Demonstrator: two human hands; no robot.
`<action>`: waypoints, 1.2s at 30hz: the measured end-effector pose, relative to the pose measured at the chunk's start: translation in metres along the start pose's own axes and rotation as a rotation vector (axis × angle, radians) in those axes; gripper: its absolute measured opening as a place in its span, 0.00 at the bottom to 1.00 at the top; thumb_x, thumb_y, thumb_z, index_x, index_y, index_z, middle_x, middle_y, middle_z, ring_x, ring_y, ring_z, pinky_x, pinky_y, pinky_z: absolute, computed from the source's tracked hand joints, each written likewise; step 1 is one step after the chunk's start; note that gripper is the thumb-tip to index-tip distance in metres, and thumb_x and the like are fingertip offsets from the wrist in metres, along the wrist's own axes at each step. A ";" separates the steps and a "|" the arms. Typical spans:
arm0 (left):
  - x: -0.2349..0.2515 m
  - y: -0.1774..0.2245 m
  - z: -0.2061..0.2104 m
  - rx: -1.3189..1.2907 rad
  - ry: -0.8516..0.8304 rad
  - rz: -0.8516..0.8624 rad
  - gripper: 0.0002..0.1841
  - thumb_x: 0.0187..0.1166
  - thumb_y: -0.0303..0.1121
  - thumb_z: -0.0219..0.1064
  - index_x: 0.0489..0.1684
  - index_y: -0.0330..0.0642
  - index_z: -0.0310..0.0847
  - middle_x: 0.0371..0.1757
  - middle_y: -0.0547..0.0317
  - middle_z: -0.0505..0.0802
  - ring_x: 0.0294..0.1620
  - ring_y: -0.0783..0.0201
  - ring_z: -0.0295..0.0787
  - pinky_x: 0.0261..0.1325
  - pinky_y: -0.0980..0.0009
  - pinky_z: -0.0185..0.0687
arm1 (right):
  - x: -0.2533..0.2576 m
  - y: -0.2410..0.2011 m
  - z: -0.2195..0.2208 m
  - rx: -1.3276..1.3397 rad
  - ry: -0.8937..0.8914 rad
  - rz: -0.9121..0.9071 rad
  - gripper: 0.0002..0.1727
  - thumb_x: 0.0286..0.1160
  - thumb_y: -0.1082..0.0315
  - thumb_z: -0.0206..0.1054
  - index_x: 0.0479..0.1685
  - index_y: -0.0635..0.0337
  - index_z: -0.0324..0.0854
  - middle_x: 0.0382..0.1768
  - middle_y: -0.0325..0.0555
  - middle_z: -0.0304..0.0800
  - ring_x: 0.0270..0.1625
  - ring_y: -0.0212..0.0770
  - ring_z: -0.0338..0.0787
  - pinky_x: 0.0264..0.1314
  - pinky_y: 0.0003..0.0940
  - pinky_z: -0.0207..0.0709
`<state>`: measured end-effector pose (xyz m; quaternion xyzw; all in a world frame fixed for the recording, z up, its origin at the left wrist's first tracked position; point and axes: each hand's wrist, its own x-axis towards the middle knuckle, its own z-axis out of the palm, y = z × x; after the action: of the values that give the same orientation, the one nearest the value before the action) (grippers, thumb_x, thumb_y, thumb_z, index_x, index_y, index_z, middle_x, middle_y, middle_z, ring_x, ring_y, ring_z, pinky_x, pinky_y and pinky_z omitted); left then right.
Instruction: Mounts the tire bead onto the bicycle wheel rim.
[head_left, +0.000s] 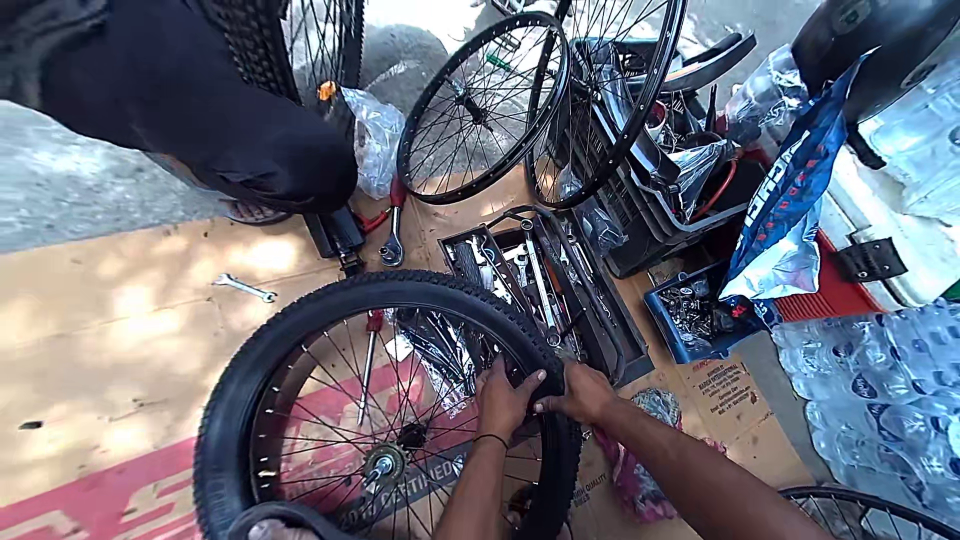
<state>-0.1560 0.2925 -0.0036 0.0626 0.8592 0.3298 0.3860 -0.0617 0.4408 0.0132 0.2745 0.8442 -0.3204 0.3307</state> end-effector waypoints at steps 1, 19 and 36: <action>0.005 0.000 -0.005 0.035 -0.055 -0.004 0.45 0.65 0.56 0.82 0.79 0.36 0.72 0.71 0.40 0.86 0.82 0.38 0.70 0.83 0.43 0.64 | 0.000 0.000 0.000 -0.002 0.002 -0.001 0.52 0.57 0.24 0.73 0.72 0.58 0.75 0.51 0.53 0.92 0.56 0.54 0.92 0.61 0.61 0.82; -0.002 0.026 -0.006 0.122 0.023 -0.222 0.43 0.55 0.57 0.87 0.71 0.45 0.75 0.55 0.50 0.92 0.66 0.44 0.84 0.67 0.43 0.79 | -0.021 -0.014 0.048 1.166 0.351 0.061 0.43 0.61 0.78 0.79 0.84 0.63 0.69 0.69 0.55 0.87 0.66 0.41 0.91 0.68 0.37 0.88; -0.007 0.028 0.002 0.211 0.125 -0.190 0.34 0.58 0.52 0.82 0.64 0.49 0.78 0.53 0.51 0.92 0.63 0.47 0.85 0.69 0.43 0.73 | 0.078 -0.097 -0.039 0.027 0.371 -0.183 0.44 0.74 0.28 0.64 0.89 0.37 0.67 0.70 0.42 0.89 0.71 0.46 0.88 0.77 0.62 0.73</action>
<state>-0.1537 0.3126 0.0171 0.0005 0.9135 0.2028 0.3527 -0.1917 0.4261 0.0133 0.2553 0.9077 -0.3043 0.1356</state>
